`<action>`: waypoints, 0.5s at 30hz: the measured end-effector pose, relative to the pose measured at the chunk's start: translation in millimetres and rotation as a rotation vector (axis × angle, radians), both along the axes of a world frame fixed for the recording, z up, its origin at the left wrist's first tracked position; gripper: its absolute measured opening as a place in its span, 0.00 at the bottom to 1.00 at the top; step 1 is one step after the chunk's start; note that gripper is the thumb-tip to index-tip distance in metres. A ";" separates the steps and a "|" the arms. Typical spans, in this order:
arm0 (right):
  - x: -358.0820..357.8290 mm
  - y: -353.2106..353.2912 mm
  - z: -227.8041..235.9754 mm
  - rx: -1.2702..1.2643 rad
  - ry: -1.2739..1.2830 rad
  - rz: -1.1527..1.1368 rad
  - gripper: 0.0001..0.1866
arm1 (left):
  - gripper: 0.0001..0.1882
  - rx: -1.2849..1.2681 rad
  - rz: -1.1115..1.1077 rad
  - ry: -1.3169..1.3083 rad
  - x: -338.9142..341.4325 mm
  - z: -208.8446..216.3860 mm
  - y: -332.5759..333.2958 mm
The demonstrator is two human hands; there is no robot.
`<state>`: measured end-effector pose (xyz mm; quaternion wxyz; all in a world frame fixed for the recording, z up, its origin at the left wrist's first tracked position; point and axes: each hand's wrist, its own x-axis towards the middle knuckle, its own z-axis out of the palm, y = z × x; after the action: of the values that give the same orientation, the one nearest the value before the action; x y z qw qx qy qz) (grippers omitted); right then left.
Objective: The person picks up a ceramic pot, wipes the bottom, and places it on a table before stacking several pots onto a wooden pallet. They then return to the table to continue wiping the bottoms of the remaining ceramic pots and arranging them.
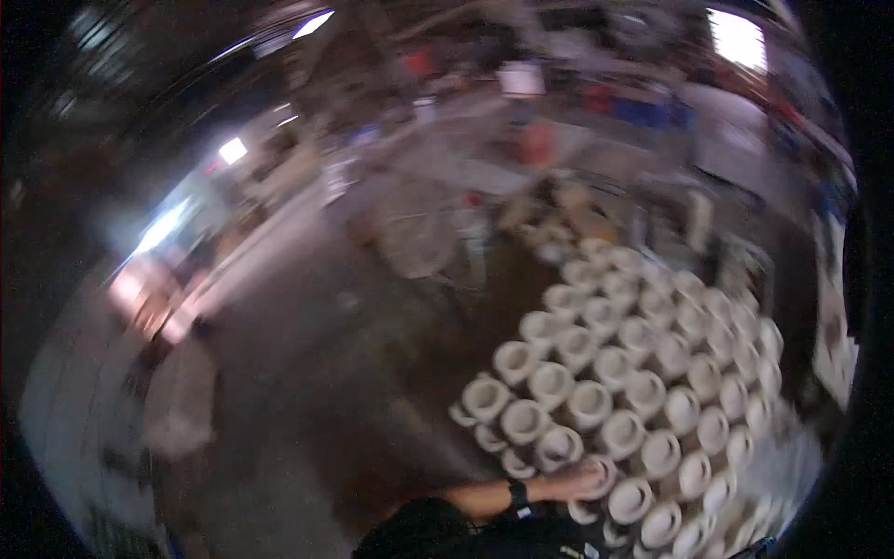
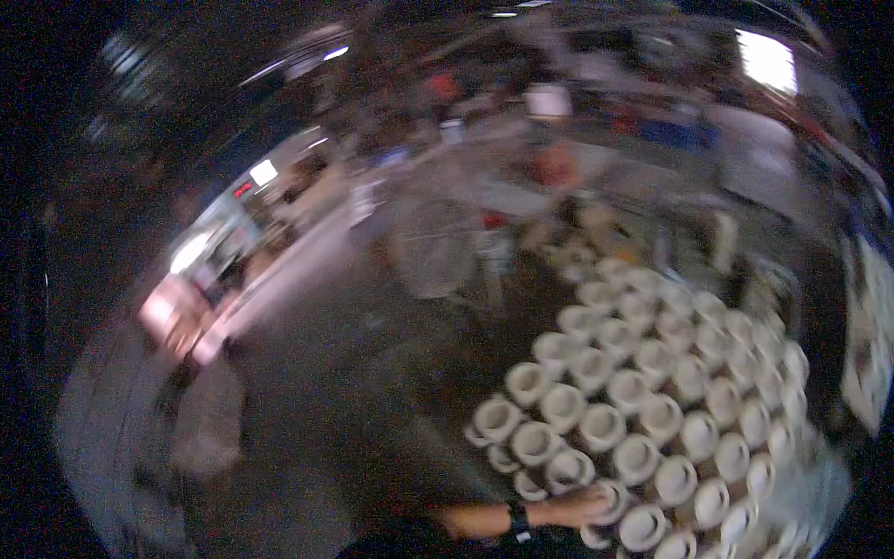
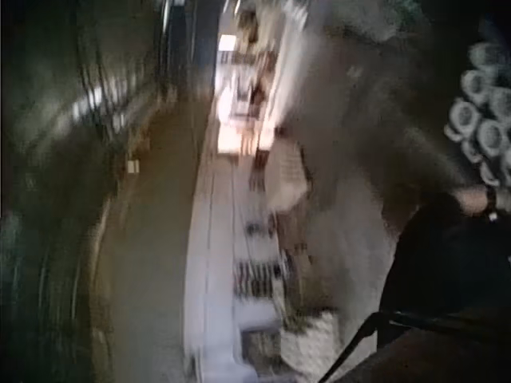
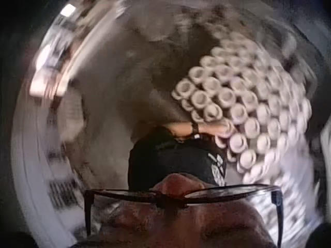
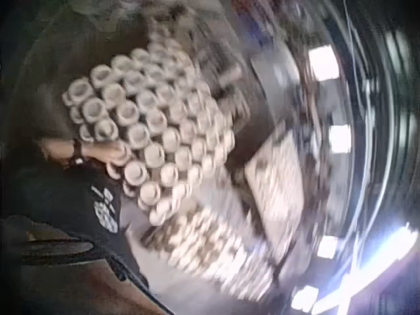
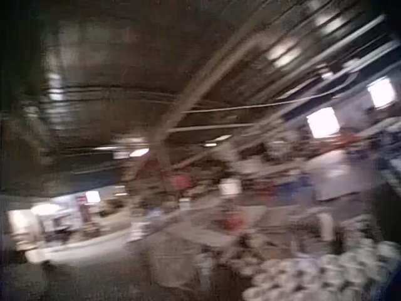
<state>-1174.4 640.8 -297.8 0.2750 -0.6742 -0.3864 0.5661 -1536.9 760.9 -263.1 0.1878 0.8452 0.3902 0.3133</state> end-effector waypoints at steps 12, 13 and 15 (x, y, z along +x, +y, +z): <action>-108.3 96.5 -52.7 0.089 -0.281 0.624 0.28 | 0.08 -0.336 0.276 -0.230 -83.6 -61.9 -118.3; -103.7 95.8 -59.6 0.084 -0.290 0.637 0.30 | 0.08 -0.383 0.266 -0.205 -85.9 -58.7 -124.7; -88.4 84.4 -77.4 0.051 -0.305 0.652 0.32 | 0.08 -0.427 0.239 -0.163 -89.5 -53.5 -134.5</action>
<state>-1262.7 725.1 -375.2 0.0357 -0.5851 -0.6316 0.5073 -1626.4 626.4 -316.6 0.3545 0.7061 0.5282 0.3110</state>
